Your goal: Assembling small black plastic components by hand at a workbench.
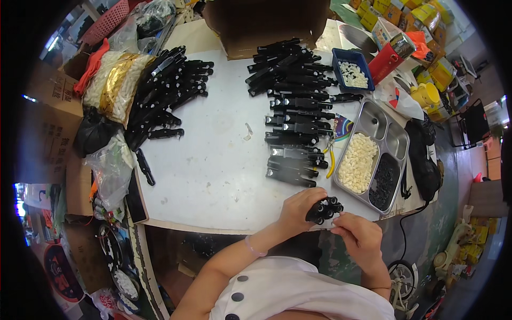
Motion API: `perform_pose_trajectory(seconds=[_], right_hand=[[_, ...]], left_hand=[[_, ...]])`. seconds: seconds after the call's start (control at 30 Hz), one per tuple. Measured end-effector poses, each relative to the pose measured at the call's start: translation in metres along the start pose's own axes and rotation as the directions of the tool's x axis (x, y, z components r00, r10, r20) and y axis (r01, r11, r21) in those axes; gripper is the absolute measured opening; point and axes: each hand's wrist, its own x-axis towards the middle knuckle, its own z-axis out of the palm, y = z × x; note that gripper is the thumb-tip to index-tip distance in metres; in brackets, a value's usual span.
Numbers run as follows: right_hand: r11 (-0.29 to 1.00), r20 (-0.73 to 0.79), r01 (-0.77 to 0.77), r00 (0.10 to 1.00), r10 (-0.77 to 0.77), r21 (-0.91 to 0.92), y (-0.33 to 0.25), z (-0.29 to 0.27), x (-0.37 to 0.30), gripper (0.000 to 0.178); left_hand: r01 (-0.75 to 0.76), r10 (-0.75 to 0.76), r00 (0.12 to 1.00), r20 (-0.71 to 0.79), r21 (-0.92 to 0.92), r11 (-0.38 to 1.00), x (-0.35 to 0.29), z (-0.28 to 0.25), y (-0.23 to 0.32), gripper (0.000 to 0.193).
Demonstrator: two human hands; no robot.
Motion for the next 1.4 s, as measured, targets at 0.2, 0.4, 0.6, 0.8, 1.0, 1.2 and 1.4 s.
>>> perform_pose_trajectory(seconds=[0.2,0.4,0.6,0.8,1.0,1.2,1.4], right_hand=[[0.998,0.007,0.05,0.999,-0.05,-0.033,-0.012,0.008,0.003,0.015],[0.966,-0.003,0.104,0.994,-0.108,-0.237,-0.008,0.019,-0.001,0.017],[0.949,0.127,0.165,0.983,-0.135,-0.269,-0.011,0.017,0.006,0.02],[0.929,0.279,0.166,0.957,-0.072,-0.331,-0.018,0.001,0.009,0.017],[0.719,0.439,0.364,0.894,-0.092,-0.592,-0.028,0.005,0.016,0.011],[0.726,0.419,0.275,0.908,0.019,-0.63,-0.034,0.009,0.023,0.014],[0.984,-0.042,-0.135,0.99,0.131,-0.118,0.027,-0.021,0.024,0.006]], left_hand=[[0.015,-0.015,1.0,0.007,-0.021,1.0,-0.002,-0.001,-0.001,0.064],[0.013,-0.012,1.0,0.022,-0.044,0.999,-0.001,-0.002,0.001,0.068],[0.02,-0.019,1.0,0.021,-0.044,0.999,-0.003,-0.002,0.0,0.07],[-0.003,0.004,1.0,0.021,-0.042,0.999,0.0,-0.002,0.003,0.069],[-0.018,0.017,0.999,-0.031,-0.045,0.999,0.004,-0.001,0.007,0.059],[0.019,-0.02,0.999,-0.043,-0.017,1.0,0.007,0.002,0.007,0.056],[0.025,-0.025,1.0,0.001,-0.033,0.999,0.0,-0.001,0.005,0.067]])
